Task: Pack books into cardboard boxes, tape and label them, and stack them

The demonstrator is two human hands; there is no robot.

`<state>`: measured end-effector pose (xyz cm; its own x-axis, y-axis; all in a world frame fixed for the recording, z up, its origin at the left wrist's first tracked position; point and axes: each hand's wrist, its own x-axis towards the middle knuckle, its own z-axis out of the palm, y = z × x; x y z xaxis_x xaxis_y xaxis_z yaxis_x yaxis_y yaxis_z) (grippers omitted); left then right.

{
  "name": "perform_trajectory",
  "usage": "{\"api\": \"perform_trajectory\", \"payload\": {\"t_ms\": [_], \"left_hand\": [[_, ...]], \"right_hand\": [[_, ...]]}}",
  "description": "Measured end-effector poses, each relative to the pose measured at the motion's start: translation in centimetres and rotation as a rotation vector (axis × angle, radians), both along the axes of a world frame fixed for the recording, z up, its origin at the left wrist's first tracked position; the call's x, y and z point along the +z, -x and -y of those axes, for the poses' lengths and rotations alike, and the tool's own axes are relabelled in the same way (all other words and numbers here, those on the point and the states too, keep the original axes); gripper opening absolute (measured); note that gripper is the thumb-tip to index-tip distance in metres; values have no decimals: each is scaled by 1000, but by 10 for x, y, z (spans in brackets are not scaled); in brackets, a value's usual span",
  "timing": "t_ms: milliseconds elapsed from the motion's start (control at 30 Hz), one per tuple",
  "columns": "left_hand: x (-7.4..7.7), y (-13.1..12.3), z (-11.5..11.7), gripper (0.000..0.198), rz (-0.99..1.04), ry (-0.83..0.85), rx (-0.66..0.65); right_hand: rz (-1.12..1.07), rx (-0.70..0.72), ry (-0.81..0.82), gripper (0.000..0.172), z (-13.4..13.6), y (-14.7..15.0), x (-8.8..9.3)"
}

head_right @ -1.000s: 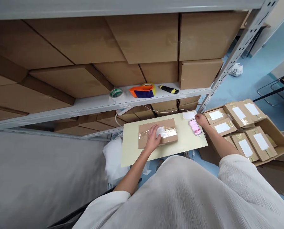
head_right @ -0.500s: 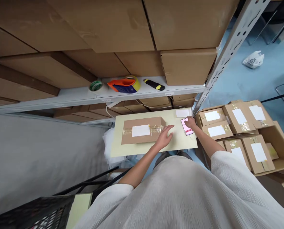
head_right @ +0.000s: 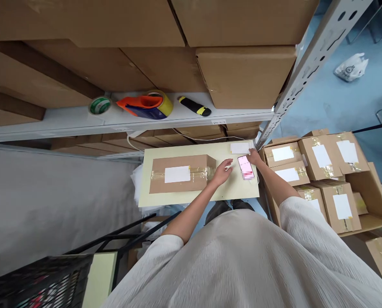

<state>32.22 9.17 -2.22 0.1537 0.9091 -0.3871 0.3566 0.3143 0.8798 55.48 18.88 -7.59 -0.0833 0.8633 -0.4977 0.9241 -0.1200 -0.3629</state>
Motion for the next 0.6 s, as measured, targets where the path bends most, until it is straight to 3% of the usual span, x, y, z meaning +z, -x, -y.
{"api": "perform_trajectory", "payload": {"t_ms": [167,333,600], "left_hand": [[-5,-5,-11,48,24,20,58],[-6,-27,-40,44,54,-7,139],[-13,-63,-85,45,76,-14,222]], "right_hand": [[-126,-145,-155,51,3,-1,9],[-262,-205,-324,37,1,-2,17],[-542,-335,-338,21,-6,3,15]]}}
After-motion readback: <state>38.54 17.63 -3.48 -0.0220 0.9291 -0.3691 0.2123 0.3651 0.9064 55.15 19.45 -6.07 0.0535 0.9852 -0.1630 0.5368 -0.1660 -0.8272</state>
